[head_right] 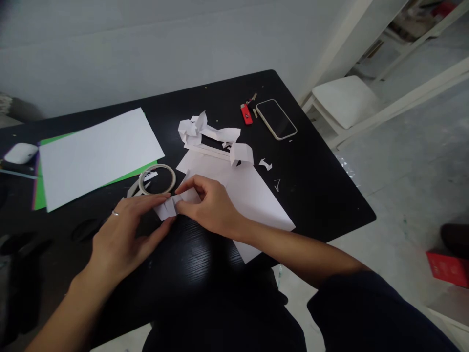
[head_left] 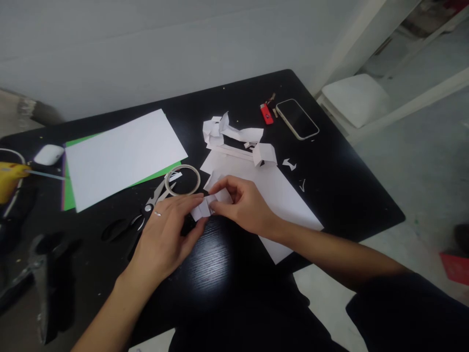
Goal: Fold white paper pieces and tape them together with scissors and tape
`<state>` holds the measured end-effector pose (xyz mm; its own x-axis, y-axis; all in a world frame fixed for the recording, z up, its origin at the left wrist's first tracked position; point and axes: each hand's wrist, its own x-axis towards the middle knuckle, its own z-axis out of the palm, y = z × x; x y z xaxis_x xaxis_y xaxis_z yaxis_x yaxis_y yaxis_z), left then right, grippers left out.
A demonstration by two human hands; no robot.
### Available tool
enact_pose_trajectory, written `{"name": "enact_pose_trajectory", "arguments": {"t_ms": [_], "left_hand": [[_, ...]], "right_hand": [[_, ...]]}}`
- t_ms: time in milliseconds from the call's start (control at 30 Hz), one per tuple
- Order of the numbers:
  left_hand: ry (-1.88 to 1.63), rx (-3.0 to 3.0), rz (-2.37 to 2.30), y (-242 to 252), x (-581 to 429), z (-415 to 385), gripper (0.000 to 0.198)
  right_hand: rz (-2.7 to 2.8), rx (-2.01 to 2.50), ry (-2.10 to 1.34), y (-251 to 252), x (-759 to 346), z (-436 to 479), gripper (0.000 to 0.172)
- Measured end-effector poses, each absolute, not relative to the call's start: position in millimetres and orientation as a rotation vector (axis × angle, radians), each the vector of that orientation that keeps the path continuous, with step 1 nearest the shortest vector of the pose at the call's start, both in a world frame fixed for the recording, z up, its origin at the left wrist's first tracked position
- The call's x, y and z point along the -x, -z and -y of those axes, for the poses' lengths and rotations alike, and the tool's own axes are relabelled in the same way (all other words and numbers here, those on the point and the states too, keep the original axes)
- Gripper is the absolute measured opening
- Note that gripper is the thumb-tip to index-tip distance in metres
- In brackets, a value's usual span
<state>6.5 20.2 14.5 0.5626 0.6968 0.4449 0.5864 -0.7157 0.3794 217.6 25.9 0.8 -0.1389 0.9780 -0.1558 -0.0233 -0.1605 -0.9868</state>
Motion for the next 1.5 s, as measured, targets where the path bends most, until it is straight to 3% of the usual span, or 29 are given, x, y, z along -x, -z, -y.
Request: {"name": "enact_pose_trajectory", "arguments": {"t_ms": [1333, 1500], "left_hand": [[-0.848, -2.627, -1.107, -12.2, -3.8, -20.1, 0.049], [-0.853, -2.628, -1.105, -11.2, -4.5, -20.4, 0.048]], "right_hand": [[1.158, 1.175, -1.507, -6.3, -217.7, -27.3, 0.017], [1.116, 1.145, -1.558, -7.6, -217.4, -28.0, 0.027]]}}
